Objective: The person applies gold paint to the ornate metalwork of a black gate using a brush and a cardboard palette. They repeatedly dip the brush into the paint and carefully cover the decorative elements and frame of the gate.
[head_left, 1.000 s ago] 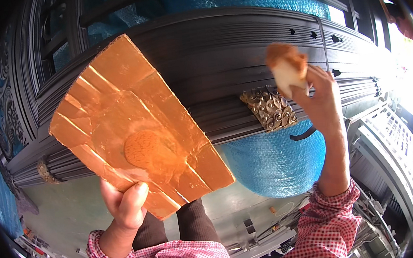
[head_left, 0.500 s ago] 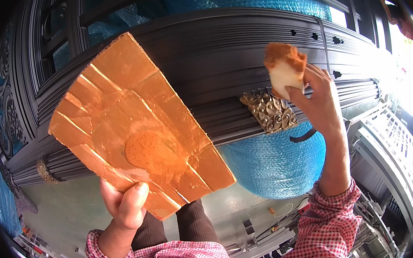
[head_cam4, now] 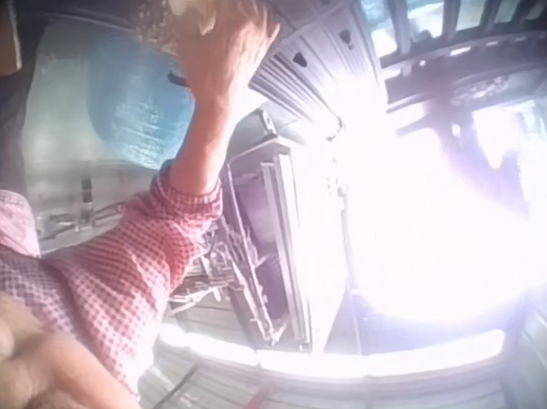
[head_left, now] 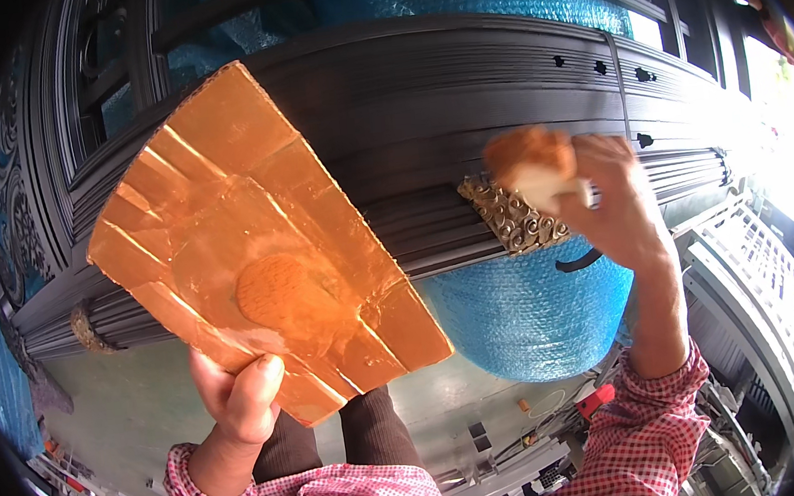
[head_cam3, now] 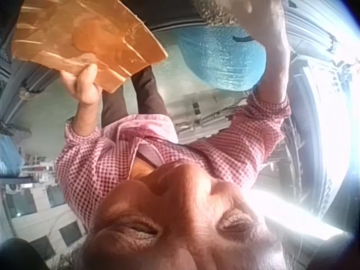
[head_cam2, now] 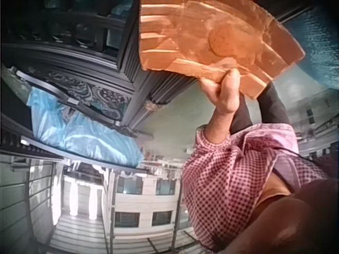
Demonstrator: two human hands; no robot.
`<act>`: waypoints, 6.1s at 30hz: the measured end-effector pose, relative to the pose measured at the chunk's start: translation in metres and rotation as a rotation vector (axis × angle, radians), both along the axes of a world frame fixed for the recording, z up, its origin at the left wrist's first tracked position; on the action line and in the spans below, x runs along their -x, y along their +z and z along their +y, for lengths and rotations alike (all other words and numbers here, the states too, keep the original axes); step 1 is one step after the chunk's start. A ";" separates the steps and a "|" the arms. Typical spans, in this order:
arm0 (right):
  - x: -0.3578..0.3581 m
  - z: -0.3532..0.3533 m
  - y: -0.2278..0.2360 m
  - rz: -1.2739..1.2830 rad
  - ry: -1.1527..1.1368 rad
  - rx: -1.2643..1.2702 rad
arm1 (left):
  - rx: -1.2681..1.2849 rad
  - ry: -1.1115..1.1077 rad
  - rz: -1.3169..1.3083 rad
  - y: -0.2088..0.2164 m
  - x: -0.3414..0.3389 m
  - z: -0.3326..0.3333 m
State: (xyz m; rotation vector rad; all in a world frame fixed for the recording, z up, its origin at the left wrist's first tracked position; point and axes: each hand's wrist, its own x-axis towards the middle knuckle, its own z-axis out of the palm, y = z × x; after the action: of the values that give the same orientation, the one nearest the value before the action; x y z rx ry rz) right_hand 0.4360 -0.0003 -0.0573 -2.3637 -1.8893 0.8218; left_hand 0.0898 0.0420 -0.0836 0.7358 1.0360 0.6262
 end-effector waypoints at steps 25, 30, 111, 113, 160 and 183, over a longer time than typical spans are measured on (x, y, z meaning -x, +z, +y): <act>0.016 -0.052 -0.013 -0.083 -0.143 -0.314 | -0.035 -0.071 0.009 -0.001 0.006 -0.005; 0.027 -0.089 0.004 -0.213 -0.107 -0.376 | -0.031 -0.073 -0.004 0.000 0.008 -0.002; 0.058 -0.056 -0.021 -0.228 -0.196 -0.473 | -0.015 -0.134 -0.007 0.004 -0.004 -0.005; 0.054 -0.060 -0.024 -0.278 -0.221 -0.427 | -0.063 -0.138 -0.036 0.003 -0.004 -0.003; 0.114 -0.148 -0.065 -0.237 -1.001 -0.751 | -0.115 -0.196 0.099 0.011 -0.006 0.006; 0.179 -0.113 -0.036 -0.101 -1.530 -1.059 | -0.208 -0.547 0.056 0.062 -0.022 0.032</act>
State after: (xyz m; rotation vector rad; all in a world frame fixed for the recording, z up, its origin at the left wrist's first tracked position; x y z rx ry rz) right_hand 0.2574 -0.1137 -0.0928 -2.0788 0.0426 -0.3724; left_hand 0.1122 0.0736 -0.0220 1.1718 0.7749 0.2399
